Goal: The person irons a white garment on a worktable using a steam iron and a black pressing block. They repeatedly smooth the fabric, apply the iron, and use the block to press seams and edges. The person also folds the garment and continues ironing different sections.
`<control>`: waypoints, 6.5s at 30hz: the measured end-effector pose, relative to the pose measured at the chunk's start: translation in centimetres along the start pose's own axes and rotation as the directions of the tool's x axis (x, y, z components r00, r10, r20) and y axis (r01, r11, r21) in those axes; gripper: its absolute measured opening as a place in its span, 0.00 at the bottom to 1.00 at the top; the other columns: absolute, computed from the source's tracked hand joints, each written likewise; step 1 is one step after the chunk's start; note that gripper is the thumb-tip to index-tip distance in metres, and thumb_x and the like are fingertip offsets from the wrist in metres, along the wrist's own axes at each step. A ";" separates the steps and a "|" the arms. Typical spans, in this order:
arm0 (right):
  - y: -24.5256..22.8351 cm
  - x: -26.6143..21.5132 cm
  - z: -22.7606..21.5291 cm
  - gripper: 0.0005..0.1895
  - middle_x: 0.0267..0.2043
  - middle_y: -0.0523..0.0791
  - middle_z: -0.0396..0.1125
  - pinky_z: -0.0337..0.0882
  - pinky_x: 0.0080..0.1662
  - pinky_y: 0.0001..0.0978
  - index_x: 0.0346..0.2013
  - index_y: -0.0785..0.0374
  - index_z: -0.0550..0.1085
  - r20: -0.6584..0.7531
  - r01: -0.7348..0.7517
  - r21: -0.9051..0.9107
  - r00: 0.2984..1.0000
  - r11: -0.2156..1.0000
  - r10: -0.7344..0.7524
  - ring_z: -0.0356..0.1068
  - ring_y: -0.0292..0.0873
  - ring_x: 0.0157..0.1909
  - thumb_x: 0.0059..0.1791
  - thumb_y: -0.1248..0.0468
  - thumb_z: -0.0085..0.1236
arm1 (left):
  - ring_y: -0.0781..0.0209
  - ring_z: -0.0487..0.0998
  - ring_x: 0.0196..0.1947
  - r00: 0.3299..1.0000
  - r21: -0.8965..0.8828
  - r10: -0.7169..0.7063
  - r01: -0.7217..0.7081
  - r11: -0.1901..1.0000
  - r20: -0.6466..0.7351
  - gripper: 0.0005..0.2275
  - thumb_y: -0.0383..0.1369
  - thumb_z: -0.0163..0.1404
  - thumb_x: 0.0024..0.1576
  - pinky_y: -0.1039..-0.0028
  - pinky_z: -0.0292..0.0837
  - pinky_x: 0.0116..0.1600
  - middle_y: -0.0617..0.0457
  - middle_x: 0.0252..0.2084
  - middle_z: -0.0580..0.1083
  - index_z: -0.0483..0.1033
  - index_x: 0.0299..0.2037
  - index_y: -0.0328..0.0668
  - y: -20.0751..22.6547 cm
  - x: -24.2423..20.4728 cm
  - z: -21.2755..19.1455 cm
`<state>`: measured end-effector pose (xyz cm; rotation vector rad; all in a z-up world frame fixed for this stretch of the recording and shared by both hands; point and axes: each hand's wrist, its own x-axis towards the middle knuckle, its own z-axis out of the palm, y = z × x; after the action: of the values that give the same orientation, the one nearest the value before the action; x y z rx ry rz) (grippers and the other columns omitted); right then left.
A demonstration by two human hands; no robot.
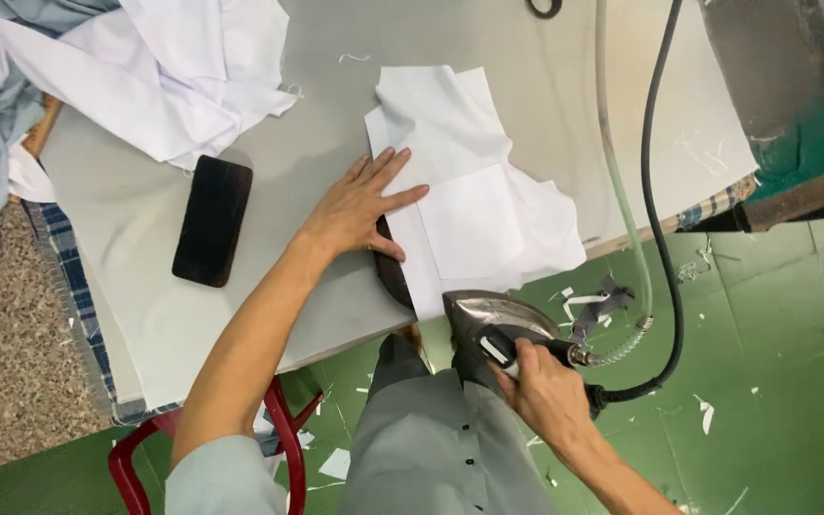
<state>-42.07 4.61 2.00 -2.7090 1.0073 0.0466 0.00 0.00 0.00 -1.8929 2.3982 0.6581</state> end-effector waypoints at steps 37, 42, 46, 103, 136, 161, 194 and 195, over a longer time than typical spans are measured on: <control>24.5 30.5 -13.8 0.37 0.45 0.73 0.71 0.68 0.42 0.69 0.59 0.72 0.62 0.287 -0.310 -0.026 0.908 0.950 0.305 0.69 0.81 0.46 0.60 0.37 0.34 | 0.45 0.68 0.36 0.244 -0.331 -0.812 0.823 0.463 -0.530 0.25 0.47 0.53 0.58 0.62 0.70 0.25 0.32 0.53 0.67 0.68 0.67 0.64 23.5 0.9 6.3; 24.0 30.1 -13.9 0.34 0.43 0.72 0.72 0.68 0.39 0.67 0.57 0.71 0.63 0.248 -0.312 -0.023 0.919 0.950 0.307 0.70 0.80 0.42 0.61 0.39 0.36 | 0.51 0.72 0.38 0.273 -0.245 -0.674 0.786 0.568 -0.687 0.35 0.48 0.54 0.59 0.68 0.71 0.33 0.30 0.56 0.70 0.49 0.76 0.70 22.2 -6.5 10.5; 24.2 30.3 -13.2 0.34 0.40 0.70 0.72 0.68 0.38 0.67 0.55 0.71 0.64 0.192 -0.293 -0.024 0.937 0.956 0.292 0.71 0.79 0.40 0.61 0.39 0.37 | 0.42 0.74 0.45 0.162 -0.287 -0.800 0.877 0.385 -0.578 0.27 0.48 0.54 0.57 0.60 0.78 0.39 0.31 0.55 0.67 0.68 0.68 0.65 14.3 -14.2 11.4; 23.1 21.3 -11.8 0.53 0.75 0.66 0.45 0.56 0.65 0.66 0.75 0.73 0.45 0.143 -0.122 -0.060 0.981 0.991 0.129 0.49 0.71 0.72 0.50 0.38 0.44 | 0.43 0.49 0.78 0.529 -0.170 -0.708 0.732 0.660 -0.468 0.39 0.58 0.42 0.62 0.48 0.41 0.77 0.38 0.77 0.51 0.54 0.72 0.30 21.7 4.0 4.6; -6.1 22.1 -12.4 0.25 0.30 0.57 0.73 0.78 0.36 0.56 0.45 0.65 0.68 0.145 -0.056 -0.081 0.987 0.995 0.068 0.78 0.64 0.32 0.56 0.44 0.47 | 0.33 0.46 0.76 0.170 -0.445 -0.877 0.808 0.385 -0.450 0.33 0.51 0.50 0.64 0.43 0.37 0.75 0.28 0.75 0.52 0.59 0.75 0.40 0.7 -19.4 7.2; -4.3 17.9 -13.1 0.27 0.31 0.65 0.72 0.77 0.38 0.58 0.46 0.69 0.68 0.210 -0.161 0.116 0.968 0.980 0.134 0.77 0.69 0.36 0.56 0.44 0.44 | 0.36 0.69 0.51 0.102 -0.474 -0.837 0.784 0.401 -0.538 0.28 0.41 0.60 0.55 0.55 0.65 0.54 0.33 0.51 0.69 0.75 0.67 0.43 7.5 -22.6 13.9; -4.6 40.7 -11.6 0.29 0.21 0.51 0.68 0.66 0.22 0.56 0.41 0.64 0.62 0.370 0.733 -0.018 0.637 0.680 -0.676 0.69 0.67 0.21 0.61 0.39 0.40 | 0.40 0.71 0.50 0.047 -0.442 -0.878 0.850 0.285 -0.476 0.31 0.44 0.59 0.57 0.55 0.78 0.46 0.34 0.61 0.65 0.63 0.70 0.52 29.5 6.7 4.6; -4.5 40.9 -11.5 0.29 0.22 0.52 0.69 0.67 0.22 0.57 0.41 0.64 0.62 0.366 0.734 -0.021 0.637 0.679 -0.678 0.69 0.68 0.22 0.60 0.38 0.40 | 0.41 0.71 0.49 0.046 -0.450 -0.882 0.847 0.283 -0.469 0.30 0.44 0.59 0.58 0.55 0.78 0.47 0.34 0.61 0.65 0.63 0.70 0.52 29.6 6.7 4.4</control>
<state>-8.71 -21.07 9.34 -2.9030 -0.2221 0.4421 -30.44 0.48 3.47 -3.3733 0.6602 -0.1486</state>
